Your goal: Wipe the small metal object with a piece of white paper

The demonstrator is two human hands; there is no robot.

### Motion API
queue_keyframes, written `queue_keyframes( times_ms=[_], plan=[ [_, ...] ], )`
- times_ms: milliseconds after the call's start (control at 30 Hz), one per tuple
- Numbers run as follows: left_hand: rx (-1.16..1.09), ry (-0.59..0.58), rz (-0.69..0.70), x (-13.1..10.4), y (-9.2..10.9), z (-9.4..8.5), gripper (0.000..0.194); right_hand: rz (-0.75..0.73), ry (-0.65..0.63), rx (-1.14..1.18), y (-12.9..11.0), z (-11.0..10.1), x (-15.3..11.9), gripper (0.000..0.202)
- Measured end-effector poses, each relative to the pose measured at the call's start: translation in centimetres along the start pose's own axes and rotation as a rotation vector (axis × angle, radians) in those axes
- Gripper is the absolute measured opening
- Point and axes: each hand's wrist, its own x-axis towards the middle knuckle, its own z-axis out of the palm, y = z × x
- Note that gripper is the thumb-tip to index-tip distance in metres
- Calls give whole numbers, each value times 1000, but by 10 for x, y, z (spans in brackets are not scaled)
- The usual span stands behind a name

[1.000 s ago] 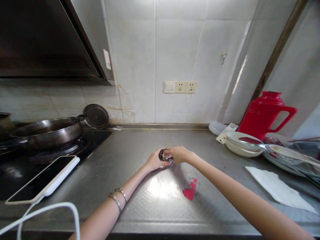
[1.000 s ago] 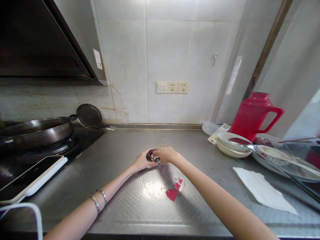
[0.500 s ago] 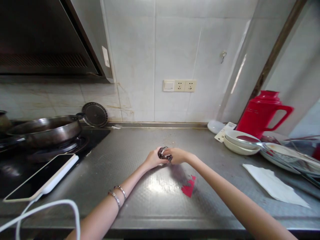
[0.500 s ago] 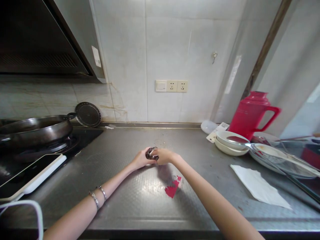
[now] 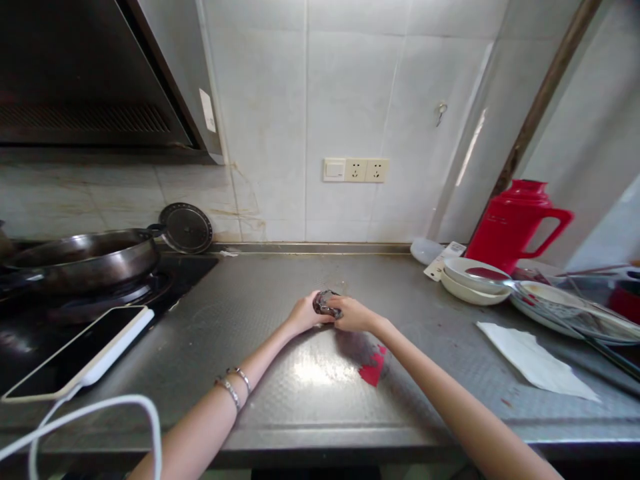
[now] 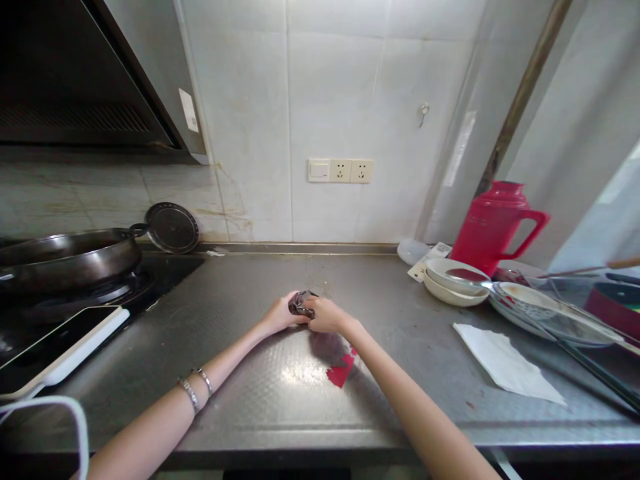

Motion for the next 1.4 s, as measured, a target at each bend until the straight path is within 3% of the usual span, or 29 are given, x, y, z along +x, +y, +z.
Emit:
queue_keyframes(
  times_ms=[200, 367, 500, 733, 900, 1067, 1200, 1400],
  plan=[
    [28, -23, -1, 0, 2, -2, 62, 410, -94, 401, -28, 5, 9, 18],
    [48, -8, -2, -2, 3, -2, 66, 438, -58, 300, -34, 8, 15, 18],
    [41, -3, 0, -2, 0, 0, 70, 351, -35, 145, -22, 3, 8, 20],
    [48, -30, -10, -2, 1, -1, 76, 112, -106, -139, 4, -23, 1, 18],
    [49, -29, 21, -3, 3, -2, 74, -303, -222, -622, 20, -40, 9, 18],
    [53, -11, 30, -4, 3, -1, 74, -567, -196, -817, 36, -50, 14, 22],
    [32, -34, 40, -3, 1, 1, 74, -578, -104, -853, 37, -46, 7, 19],
    [43, -31, 26, -2, -1, 2, 73, -421, -38, -765, 17, -33, -7, 17]
  ],
)
